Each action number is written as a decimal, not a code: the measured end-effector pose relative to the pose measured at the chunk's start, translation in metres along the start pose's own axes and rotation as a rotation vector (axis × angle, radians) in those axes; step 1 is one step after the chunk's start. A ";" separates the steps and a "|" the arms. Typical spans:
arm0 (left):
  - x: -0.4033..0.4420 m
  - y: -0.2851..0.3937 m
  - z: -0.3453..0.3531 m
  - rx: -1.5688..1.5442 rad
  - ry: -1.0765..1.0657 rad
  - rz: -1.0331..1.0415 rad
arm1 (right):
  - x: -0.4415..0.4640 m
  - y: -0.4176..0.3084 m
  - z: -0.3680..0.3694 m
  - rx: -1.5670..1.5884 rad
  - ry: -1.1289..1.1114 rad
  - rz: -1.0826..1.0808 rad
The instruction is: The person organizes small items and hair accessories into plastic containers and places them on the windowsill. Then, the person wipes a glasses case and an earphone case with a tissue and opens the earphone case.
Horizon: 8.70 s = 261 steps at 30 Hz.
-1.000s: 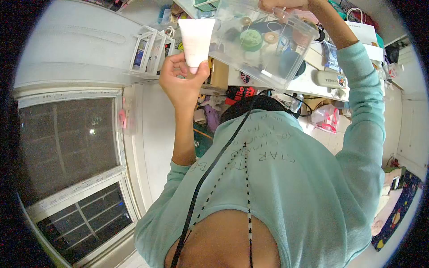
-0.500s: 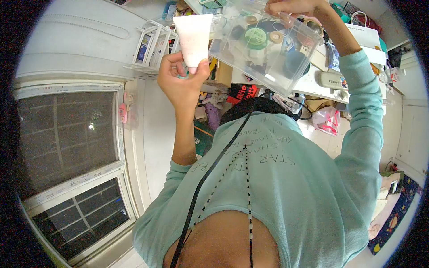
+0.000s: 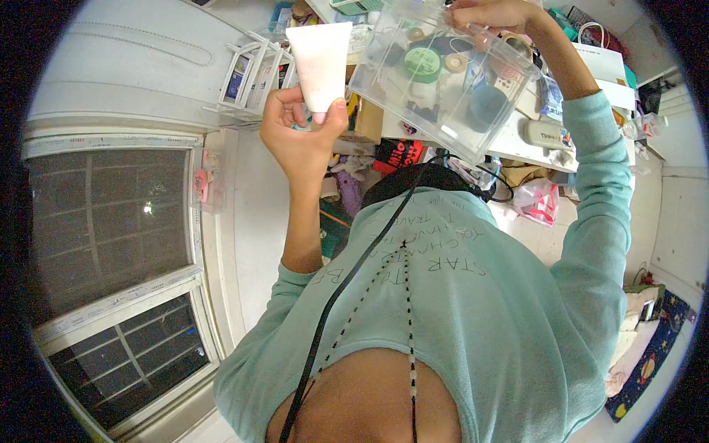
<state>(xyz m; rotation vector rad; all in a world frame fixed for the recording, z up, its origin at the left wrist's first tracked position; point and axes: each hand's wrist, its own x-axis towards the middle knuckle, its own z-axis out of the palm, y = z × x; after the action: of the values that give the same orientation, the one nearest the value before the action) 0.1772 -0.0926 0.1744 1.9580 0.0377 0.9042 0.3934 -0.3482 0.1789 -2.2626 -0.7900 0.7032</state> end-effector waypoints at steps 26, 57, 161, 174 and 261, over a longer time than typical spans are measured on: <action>0.008 -0.003 -0.003 -0.044 0.001 -0.011 | 0.012 -0.011 -0.008 0.095 -0.155 0.052; 0.015 -0.004 0.005 -0.025 0.033 -0.018 | 0.020 0.014 -0.014 0.020 0.045 0.033; -0.052 -0.030 0.199 -0.573 0.393 -1.102 | 0.255 0.290 -0.103 -0.162 0.545 0.276; -0.049 -0.070 0.243 -0.780 0.246 -1.156 | 0.117 0.089 -0.047 -0.094 0.028 -0.653; -0.084 -0.044 0.176 -0.812 0.645 -1.076 | 0.308 0.336 -0.027 -0.451 0.203 -0.091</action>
<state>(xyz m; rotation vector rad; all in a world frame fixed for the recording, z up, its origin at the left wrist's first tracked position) 0.2368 -0.2309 0.0425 0.6310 0.8629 0.5968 0.7358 -0.3557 -0.1224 -2.6222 -1.0222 0.2615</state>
